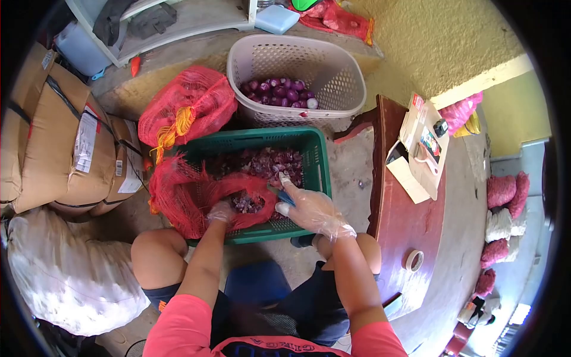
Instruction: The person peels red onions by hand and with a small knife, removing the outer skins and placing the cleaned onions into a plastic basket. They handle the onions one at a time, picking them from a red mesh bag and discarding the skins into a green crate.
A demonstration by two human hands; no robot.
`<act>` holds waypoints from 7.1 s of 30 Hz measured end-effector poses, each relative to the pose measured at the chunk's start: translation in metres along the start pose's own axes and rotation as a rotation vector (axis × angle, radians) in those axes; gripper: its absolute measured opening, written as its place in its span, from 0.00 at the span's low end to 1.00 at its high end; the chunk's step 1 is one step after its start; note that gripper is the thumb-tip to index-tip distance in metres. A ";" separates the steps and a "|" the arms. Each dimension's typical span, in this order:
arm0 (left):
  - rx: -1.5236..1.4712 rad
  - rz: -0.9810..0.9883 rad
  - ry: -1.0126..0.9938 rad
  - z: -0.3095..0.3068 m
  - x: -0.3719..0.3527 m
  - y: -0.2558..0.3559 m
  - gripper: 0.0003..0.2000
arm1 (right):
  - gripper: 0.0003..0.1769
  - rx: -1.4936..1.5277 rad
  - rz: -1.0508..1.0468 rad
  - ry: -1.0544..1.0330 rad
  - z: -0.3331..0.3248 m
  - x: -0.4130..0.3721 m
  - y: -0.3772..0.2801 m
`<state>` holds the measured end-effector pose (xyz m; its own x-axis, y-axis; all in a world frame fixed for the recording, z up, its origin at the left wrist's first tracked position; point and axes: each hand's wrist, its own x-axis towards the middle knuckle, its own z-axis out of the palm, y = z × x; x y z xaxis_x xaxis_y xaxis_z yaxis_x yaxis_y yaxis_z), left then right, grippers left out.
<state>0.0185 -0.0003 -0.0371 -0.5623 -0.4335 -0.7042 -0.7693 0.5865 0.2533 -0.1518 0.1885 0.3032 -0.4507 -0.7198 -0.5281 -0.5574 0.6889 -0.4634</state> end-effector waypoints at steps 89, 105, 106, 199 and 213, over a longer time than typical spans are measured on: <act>-0.574 0.646 0.014 -0.237 -0.209 0.097 0.46 | 0.10 0.893 -0.282 -0.132 0.072 0.030 -0.001; -1.411 0.628 -0.872 -0.219 -0.183 0.084 0.49 | 0.31 1.045 -0.208 -0.220 0.048 0.004 -0.017; -1.439 0.629 -0.880 -0.216 -0.182 0.084 0.49 | 0.31 1.069 -0.243 -0.213 0.048 0.004 -0.016; -1.943 0.692 -0.212 -0.194 -0.186 0.112 0.22 | 0.36 1.273 -0.189 -0.046 0.047 0.002 -0.038; -1.472 0.910 0.319 -0.192 -0.188 0.114 0.22 | 0.32 1.582 -0.212 -0.150 0.049 0.004 -0.046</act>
<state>-0.0216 0.0166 0.2508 -0.8239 -0.5597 0.0887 0.2856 -0.2750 0.9181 -0.0938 0.1580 0.2872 -0.3400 -0.8607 -0.3790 0.6931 0.0431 -0.7196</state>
